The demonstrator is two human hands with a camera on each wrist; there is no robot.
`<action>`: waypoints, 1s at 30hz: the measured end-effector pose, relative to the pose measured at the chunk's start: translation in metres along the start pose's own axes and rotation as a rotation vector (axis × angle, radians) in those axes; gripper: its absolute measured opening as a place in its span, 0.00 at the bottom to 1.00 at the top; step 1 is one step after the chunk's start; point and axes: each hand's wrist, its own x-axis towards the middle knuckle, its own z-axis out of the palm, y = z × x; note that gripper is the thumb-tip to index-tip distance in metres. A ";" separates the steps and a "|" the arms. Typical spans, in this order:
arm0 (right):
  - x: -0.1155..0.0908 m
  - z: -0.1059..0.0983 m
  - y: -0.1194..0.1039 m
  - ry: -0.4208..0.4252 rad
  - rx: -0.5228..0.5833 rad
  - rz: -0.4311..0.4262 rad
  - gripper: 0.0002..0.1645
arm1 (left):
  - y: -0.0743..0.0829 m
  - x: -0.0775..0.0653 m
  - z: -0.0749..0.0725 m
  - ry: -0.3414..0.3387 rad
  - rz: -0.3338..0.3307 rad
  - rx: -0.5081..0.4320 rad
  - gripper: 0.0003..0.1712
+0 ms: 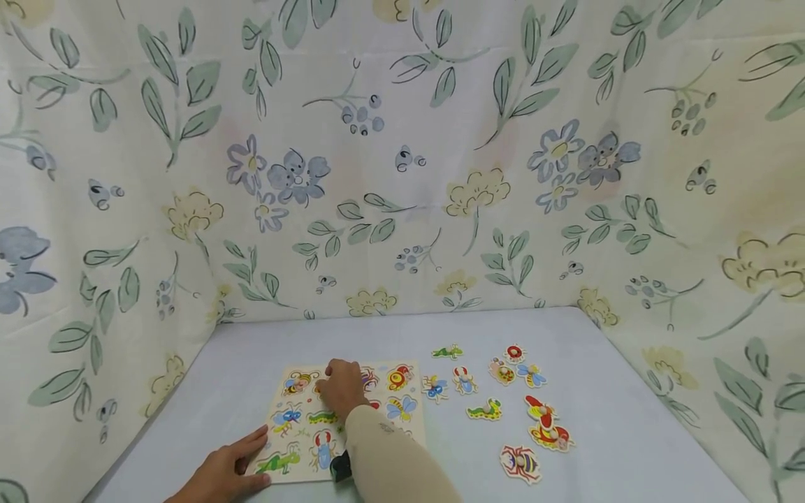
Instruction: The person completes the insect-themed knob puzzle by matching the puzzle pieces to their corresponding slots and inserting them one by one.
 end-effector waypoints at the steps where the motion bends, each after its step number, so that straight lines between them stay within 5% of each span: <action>1: 0.000 -0.001 0.001 0.002 0.017 0.006 0.09 | 0.000 0.000 0.000 -0.001 0.001 0.000 0.52; 13: -0.003 -0.036 0.000 0.072 0.176 -0.031 0.13 | 0.007 0.000 0.003 0.025 0.016 0.040 0.52; 30: 0.000 -0.122 -0.009 0.251 0.180 -0.051 0.12 | 0.004 -0.002 0.001 0.031 0.009 0.068 0.54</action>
